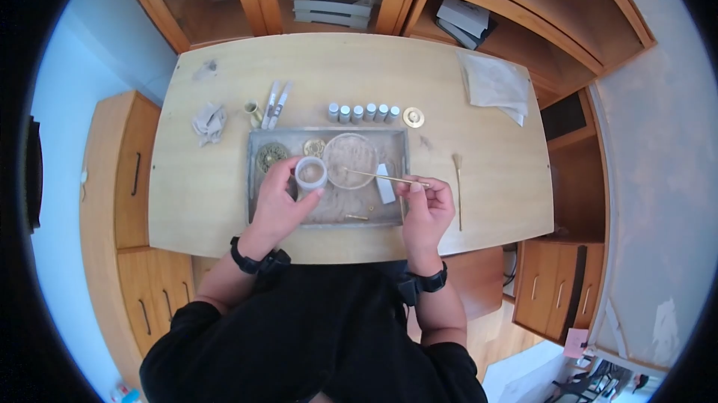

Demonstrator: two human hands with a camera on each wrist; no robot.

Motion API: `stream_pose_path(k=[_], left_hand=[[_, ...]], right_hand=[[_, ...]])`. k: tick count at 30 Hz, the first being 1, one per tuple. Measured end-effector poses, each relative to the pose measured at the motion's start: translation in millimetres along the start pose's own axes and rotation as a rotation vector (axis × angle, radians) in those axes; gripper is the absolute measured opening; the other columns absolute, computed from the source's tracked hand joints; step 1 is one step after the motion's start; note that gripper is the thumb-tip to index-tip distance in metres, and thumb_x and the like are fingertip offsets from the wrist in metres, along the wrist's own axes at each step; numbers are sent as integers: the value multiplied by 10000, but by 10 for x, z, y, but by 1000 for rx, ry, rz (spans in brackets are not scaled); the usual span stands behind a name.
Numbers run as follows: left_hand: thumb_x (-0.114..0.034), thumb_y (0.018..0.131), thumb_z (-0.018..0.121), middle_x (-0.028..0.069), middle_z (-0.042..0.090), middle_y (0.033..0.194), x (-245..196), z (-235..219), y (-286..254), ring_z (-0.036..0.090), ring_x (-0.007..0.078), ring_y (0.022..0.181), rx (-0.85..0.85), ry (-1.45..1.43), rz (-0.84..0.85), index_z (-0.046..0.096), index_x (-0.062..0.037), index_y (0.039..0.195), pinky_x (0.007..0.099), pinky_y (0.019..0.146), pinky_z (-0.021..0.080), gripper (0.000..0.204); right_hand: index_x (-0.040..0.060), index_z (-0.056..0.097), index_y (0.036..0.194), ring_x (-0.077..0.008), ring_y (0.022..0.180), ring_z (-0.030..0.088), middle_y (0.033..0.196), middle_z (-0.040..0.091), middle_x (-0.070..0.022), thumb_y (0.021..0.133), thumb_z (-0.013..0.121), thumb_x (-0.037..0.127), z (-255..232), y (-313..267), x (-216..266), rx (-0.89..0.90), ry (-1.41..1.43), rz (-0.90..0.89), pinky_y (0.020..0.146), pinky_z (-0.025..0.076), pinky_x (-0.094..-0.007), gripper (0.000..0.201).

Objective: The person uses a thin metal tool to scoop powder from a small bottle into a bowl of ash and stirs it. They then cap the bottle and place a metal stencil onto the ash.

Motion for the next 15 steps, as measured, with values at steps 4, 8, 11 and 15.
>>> stream_pose_path(k=[4, 8, 11, 15], left_hand=[[-136, 790, 849, 161, 663, 1160, -49, -7, 33, 651, 315, 1053, 17, 8, -4, 627, -24, 1264, 411, 937, 524, 535], [-143, 786, 852, 164, 665, 1174, -118, -3, 60, 646, 325, 1066, 13, 6, 34, 628, -23, 1261, 422, 949, 522, 538], [-148, 784, 855, 164, 666, 1179, -142, 21, 77, 642, 334, 1076, 14, 6, 69, 625, -21, 1263, 432, 954, 522, 547], [-155, 780, 858, 166, 664, 1171, -188, 39, 88, 638, 346, 1080, 6, 37, 99, 619, -19, 1260, 447, 953, 523, 553]], right_hand=[[17, 604, 1103, -191, 906, 717, 1065, 732, -162, 1035, 636, 31, -44, 9, 57, -35, 72, -16, 820, 608, -328, 76], [22, 603, 1105, -203, 893, 709, 1060, 728, -168, 1031, 627, 5, 20, 26, 214, -23, 159, -67, 812, 594, -335, 80], [19, 596, 1104, -204, 874, 704, 1063, 728, -176, 1029, 624, 0, 101, 26, 341, -9, 184, -99, 811, 586, -345, 82], [11, 581, 1101, -205, 912, 715, 1085, 728, -189, 1024, 621, -18, 239, -34, 480, 77, 24, -191, 848, 592, -338, 91]])
Point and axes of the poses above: each hand's wrist, its own y-axis towards the middle knuckle, its own z-axis out of the palm, x = y × z, the point moved 7 cm from there along y, towards the middle knuckle
